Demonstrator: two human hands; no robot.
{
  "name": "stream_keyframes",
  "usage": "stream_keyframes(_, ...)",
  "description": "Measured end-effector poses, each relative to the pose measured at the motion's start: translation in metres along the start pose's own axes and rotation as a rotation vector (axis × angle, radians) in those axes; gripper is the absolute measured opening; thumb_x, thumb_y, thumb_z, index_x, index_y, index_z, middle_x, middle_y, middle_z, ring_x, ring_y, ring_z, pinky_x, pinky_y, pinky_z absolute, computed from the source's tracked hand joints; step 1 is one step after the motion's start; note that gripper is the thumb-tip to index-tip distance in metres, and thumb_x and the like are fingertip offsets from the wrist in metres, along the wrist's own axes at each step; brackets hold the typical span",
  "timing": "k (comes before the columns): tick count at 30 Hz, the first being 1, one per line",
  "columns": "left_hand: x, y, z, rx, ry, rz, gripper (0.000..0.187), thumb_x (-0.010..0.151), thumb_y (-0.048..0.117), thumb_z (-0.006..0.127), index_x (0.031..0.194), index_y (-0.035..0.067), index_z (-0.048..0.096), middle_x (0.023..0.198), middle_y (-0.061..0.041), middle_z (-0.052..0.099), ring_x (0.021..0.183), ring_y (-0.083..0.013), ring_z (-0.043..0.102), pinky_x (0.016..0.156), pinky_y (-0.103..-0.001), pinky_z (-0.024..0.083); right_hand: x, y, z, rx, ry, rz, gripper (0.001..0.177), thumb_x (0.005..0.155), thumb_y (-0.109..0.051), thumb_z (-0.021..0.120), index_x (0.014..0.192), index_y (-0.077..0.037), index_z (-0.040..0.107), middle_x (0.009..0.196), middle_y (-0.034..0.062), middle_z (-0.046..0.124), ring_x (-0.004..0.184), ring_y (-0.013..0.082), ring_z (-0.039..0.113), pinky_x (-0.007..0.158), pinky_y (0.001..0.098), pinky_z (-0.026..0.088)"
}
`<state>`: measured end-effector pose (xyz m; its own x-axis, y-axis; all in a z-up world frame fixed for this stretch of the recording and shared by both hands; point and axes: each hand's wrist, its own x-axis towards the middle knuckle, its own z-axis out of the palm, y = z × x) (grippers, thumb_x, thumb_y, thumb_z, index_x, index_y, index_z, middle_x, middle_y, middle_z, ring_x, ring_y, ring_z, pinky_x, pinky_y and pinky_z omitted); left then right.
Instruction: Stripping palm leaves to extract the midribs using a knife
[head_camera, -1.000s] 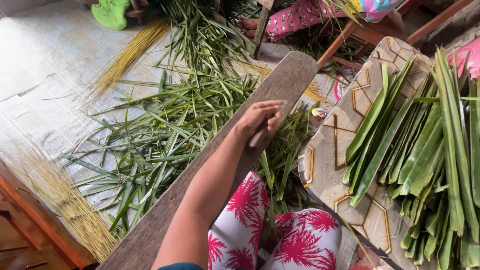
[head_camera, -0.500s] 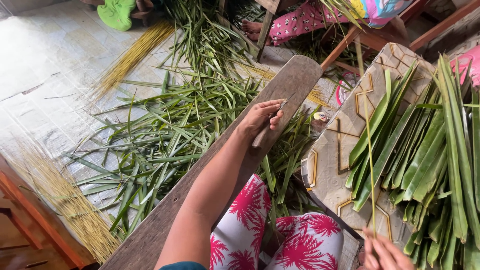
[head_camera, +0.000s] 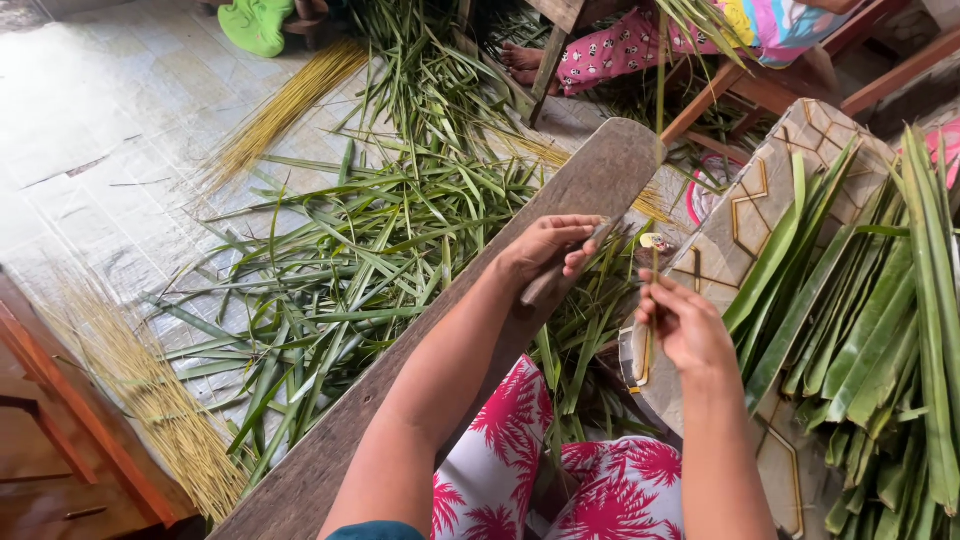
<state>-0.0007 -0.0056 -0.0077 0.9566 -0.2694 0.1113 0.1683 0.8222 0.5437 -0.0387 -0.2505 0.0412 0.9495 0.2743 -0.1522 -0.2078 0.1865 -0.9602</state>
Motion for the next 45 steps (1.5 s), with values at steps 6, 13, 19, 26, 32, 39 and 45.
stream_keyframes(6, 0.001, -0.009, -0.007, 0.070, -0.044, -0.061, 0.034, 0.091, 0.000, 0.060, 0.124, -0.006, 0.055, 0.074, -0.024, 0.062, 0.046, -0.0163, 0.053, 0.035, -0.031, 0.048, 0.053, 0.014, 0.015, 0.058, -0.033, 0.040, 0.021, 0.089, -0.009, 0.067, 0.110, -0.003, 0.067, 0.091, 0.0103, 0.069, 0.070, 0.0111, 0.066, 0.058, 0.0214, 0.054)
stream_keyframes(13, 0.000, -0.012, 0.000, 0.075, -0.074, -0.094, 0.028, 0.092, -0.001, 0.058, 0.119, -0.006, 0.058, 0.073, -0.024, 0.062, 0.046, -0.0167, 0.054, 0.035, -0.032, 0.048, 0.039, 0.009, 0.023, 0.050, -0.044, -0.004, 0.015, 0.092, -0.015, 0.066, 0.101, -0.003, 0.068, 0.082, 0.0109, 0.066, 0.056, 0.0066, 0.054, 0.044, 0.0175, 0.043)
stream_keyframes(19, -0.011, -0.015, 0.014, 0.114, -0.145, -0.127, 0.027, 0.093, 0.000, 0.058, 0.119, -0.005, 0.059, 0.072, -0.023, 0.062, 0.045, -0.0168, 0.055, 0.034, -0.032, 0.049, 0.034, 0.007, 0.018, 0.150, -0.064, 0.046, 0.011, 0.092, -0.013, 0.064, 0.097, -0.003, 0.066, 0.075, 0.0135, 0.065, 0.048, 0.0051, 0.050, 0.037, 0.0145, 0.037)
stream_keyframes(26, -0.016, -0.015, 0.021, 0.111, -0.146, -0.179, 0.029, 0.094, -0.001, 0.057, 0.122, -0.004, 0.058, 0.072, -0.022, 0.062, 0.044, -0.0156, 0.053, 0.034, -0.031, 0.047, 0.035, 0.009, 0.012, 0.192, -0.111, 0.101, 0.009, 0.092, -0.010, 0.059, 0.095, -0.003, 0.063, 0.076, 0.0118, 0.063, 0.046, 0.0018, 0.047, 0.035, 0.0120, 0.036)
stream_keyframes(32, -0.018, -0.012, 0.024, 0.100, -0.137, -0.190, 0.026, 0.093, -0.001, 0.058, 0.119, -0.003, 0.059, 0.072, -0.022, 0.062, 0.044, -0.0153, 0.054, 0.034, -0.030, 0.047, 0.031, 0.006, 0.016, 0.196, -0.117, 0.107, 0.008, 0.091, -0.010, 0.059, 0.094, -0.004, 0.063, 0.075, 0.0110, 0.062, 0.046, 0.0014, 0.046, 0.035, 0.0118, 0.036)
stream_keyframes(39, -0.014, -0.015, 0.018, 0.092, -0.121, -0.196, 0.024, 0.093, -0.001, 0.059, 0.117, -0.004, 0.060, 0.072, -0.023, 0.062, 0.043, -0.0158, 0.054, 0.034, -0.031, 0.047, 0.025, 0.001, 0.025, 0.177, -0.116, 0.079, 0.005, 0.091, -0.009, 0.060, 0.092, -0.005, 0.063, 0.073, 0.0120, 0.062, 0.044, 0.0030, 0.046, 0.034, 0.0129, 0.036)
stream_keyframes(45, -0.010, -0.019, 0.013, 0.103, -0.076, -0.173, 0.021, 0.092, -0.001, 0.060, 0.113, -0.005, 0.061, 0.071, -0.024, 0.062, 0.044, -0.0156, 0.053, 0.034, -0.031, 0.047, 0.029, 0.008, 0.025, 0.054, -0.061, -0.021, 0.008, 0.089, -0.011, 0.066, 0.094, -0.005, 0.064, 0.072, 0.0127, 0.063, 0.045, 0.0053, 0.049, 0.034, 0.0167, 0.038)
